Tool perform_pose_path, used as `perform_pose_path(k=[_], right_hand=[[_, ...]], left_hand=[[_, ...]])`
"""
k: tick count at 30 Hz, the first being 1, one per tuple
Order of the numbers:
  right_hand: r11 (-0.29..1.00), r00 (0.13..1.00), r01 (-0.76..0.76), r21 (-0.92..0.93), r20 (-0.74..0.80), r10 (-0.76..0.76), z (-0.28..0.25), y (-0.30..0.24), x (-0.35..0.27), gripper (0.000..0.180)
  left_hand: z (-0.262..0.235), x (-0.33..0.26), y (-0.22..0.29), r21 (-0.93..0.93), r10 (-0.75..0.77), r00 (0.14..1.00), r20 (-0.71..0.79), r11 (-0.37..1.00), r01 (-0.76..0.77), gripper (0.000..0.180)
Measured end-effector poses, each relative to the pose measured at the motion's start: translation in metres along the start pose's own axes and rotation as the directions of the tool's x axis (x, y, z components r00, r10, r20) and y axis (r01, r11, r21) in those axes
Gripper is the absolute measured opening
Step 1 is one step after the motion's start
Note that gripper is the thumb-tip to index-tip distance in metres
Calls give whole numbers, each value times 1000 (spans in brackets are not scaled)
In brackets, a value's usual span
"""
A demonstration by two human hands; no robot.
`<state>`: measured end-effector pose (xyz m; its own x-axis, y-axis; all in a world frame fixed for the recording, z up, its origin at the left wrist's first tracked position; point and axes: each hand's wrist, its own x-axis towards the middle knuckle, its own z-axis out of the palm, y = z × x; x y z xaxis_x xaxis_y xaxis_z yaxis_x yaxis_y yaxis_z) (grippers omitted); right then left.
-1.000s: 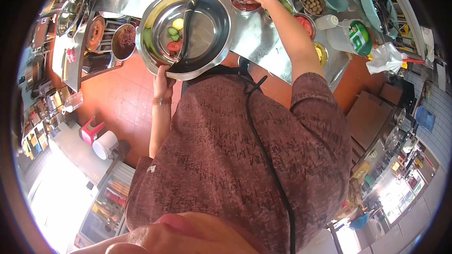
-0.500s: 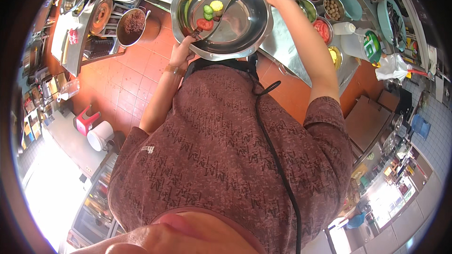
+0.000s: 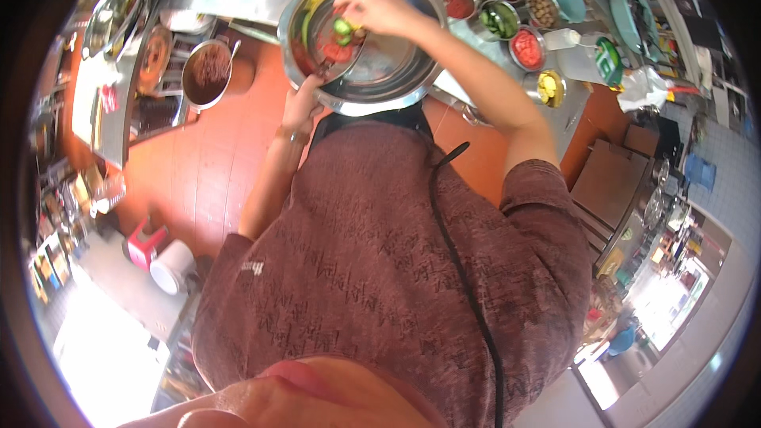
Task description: The person assembles a mixed dish in a divided metal bowl by adding various ingredients from containers, including sauces, vegetables, and a white creamy substance, using a ladle and spoon.
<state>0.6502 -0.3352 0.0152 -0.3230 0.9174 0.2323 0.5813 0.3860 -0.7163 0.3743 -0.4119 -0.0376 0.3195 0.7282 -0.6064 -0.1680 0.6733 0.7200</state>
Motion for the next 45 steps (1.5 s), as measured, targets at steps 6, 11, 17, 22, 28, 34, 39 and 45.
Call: perform_pose_path(k=[6,11,17,22,28,34,39,45], right_hand=[[960,992,67,-271,-88,-94,-12,-28,3,26],[883,975,-50,-467,-215,-58,-131,-12,7,18],[805,873,-392,-445,-455,173,-327,113,27,38],[601,894,-435,-670,-242,377,-434,232,29,56],[495,905,-295,-817,-73,419,-417,252,82,51],[567,889,-332,-754,-48,456,-427,282,87,36],[660,823,-563,-497,-263,504,-430,253,79,32],[794,827,-536,-288,-371,423,-445,291,57,31]], left_hand=[[18,2,11,-91,150,989,-6,984,-150,28],[25,15,45,7,11,1000,29,1000,-11,13],[79,36,72,18,53,996,67,998,-54,14],[143,53,118,25,32,996,79,999,-34,11],[184,58,150,18,-25,1000,12,1000,24,18],[185,93,143,116,-64,996,65,992,56,21],[188,104,156,132,-78,992,103,989,64,14],[179,128,166,215,-155,966,207,970,109,15]])
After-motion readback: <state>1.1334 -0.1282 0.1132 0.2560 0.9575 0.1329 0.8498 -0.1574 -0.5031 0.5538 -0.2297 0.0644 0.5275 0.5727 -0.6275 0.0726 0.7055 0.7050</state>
